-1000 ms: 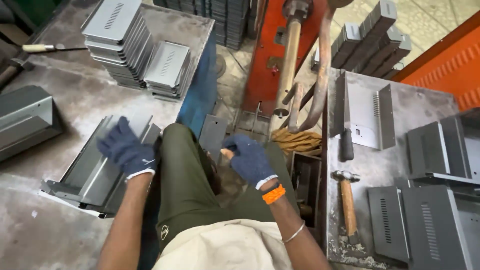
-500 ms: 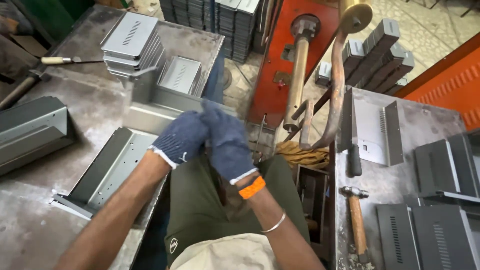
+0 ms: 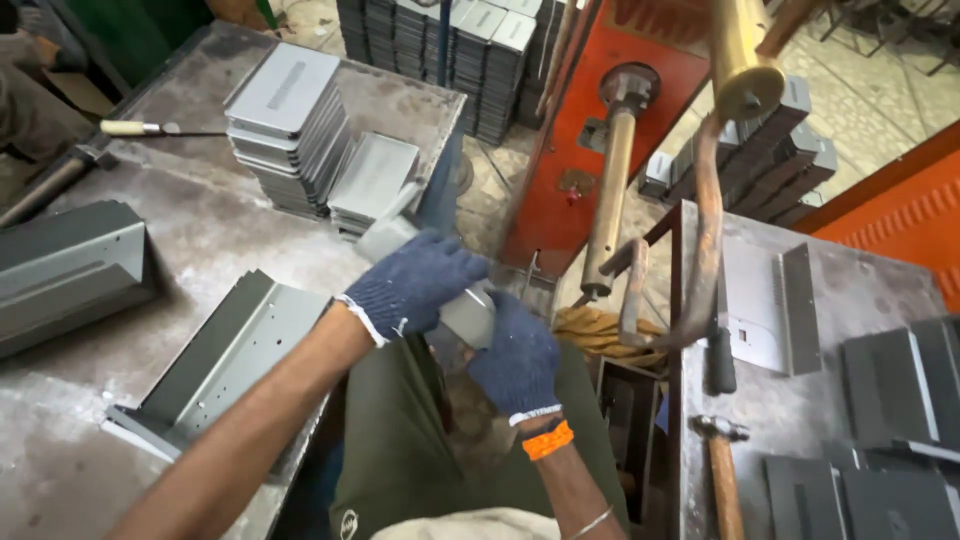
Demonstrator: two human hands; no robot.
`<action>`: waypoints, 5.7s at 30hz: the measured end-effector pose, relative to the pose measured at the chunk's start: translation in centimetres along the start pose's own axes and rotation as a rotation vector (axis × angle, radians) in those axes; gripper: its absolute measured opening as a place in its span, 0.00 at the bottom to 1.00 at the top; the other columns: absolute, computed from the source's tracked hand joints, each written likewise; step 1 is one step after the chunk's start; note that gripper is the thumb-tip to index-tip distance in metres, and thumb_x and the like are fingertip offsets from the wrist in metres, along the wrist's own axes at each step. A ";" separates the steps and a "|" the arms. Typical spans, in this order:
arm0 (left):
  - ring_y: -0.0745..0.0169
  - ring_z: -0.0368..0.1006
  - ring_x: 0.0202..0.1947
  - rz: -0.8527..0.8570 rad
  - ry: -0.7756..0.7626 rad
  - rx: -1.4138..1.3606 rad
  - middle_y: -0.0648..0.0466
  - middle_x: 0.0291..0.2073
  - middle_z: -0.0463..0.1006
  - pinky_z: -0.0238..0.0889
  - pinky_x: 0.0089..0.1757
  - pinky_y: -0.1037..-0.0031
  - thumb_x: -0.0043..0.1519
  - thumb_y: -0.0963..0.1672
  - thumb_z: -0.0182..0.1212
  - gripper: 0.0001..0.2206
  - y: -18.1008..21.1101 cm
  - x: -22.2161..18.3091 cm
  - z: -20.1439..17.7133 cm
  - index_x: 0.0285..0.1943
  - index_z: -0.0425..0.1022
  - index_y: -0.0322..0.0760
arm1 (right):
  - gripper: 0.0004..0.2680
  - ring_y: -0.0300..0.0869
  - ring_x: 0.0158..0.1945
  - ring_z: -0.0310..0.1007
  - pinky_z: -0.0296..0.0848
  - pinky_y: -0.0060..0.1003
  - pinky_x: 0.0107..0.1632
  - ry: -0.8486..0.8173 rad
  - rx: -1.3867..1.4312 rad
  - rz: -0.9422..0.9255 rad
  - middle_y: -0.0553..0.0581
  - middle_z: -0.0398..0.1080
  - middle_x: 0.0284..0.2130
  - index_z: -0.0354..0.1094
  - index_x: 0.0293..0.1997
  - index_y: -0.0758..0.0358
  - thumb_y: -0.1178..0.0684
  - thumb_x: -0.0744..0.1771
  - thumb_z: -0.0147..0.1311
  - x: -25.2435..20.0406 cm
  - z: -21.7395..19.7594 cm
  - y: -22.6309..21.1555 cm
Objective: Assembling and spot-welding metal enclosures in an industrial setting.
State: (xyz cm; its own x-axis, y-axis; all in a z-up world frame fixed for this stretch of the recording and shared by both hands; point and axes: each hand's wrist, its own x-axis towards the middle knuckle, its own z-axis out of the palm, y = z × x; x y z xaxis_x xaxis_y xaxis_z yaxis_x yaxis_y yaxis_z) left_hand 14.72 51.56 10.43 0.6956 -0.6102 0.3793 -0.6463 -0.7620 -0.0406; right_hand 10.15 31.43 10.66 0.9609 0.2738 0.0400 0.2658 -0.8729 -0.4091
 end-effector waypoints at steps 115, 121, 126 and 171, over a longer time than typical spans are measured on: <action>0.56 0.45 0.75 -0.274 0.575 -1.924 0.49 0.79 0.45 0.48 0.69 0.56 0.41 0.37 0.82 0.65 18.6 8.3 6.4 0.83 0.30 0.52 | 0.18 0.50 0.74 0.53 0.45 0.50 0.78 0.231 2.216 0.039 0.61 0.46 0.74 0.50 0.72 0.65 0.54 0.72 0.29 -4.4 -0.2 23.0; 0.55 0.39 0.78 -0.254 0.523 -1.917 0.49 0.81 0.41 0.46 0.70 0.55 0.40 0.36 0.83 0.69 16.8 10.3 6.7 0.83 0.25 0.53 | 0.10 0.57 0.47 0.76 0.76 0.65 0.53 0.677 2.022 0.571 0.69 0.73 0.48 0.70 0.52 0.67 0.59 0.66 0.58 -3.2 -10.2 11.0; 0.51 0.38 0.79 -0.286 0.523 -1.931 0.46 0.81 0.41 0.43 0.71 0.54 0.42 0.36 0.82 0.67 15.9 10.7 8.7 0.83 0.25 0.49 | 0.12 0.60 0.40 0.79 0.78 0.68 0.38 0.604 1.996 0.569 0.68 0.76 0.41 0.72 0.49 0.59 0.54 0.63 0.66 -1.8 -7.6 14.3; 0.46 0.51 0.76 -0.356 0.511 -1.510 0.46 0.76 0.58 0.45 0.69 0.53 0.73 0.46 0.44 0.18 17.0 8.8 -1.6 0.71 0.69 0.40 | 0.19 0.59 0.38 0.82 0.82 0.51 0.39 0.503 1.793 0.707 0.67 0.77 0.40 0.75 0.54 0.60 0.47 0.59 0.66 -6.7 -11.6 24.5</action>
State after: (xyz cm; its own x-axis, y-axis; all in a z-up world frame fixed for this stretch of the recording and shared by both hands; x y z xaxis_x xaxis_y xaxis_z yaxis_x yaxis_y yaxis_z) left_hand 9.32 33.58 14.50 0.8968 -0.0948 0.4322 -0.4009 0.2391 0.8844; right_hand 11.10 3.49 10.93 0.8582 -0.2732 -0.4346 -0.1612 0.6604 -0.7334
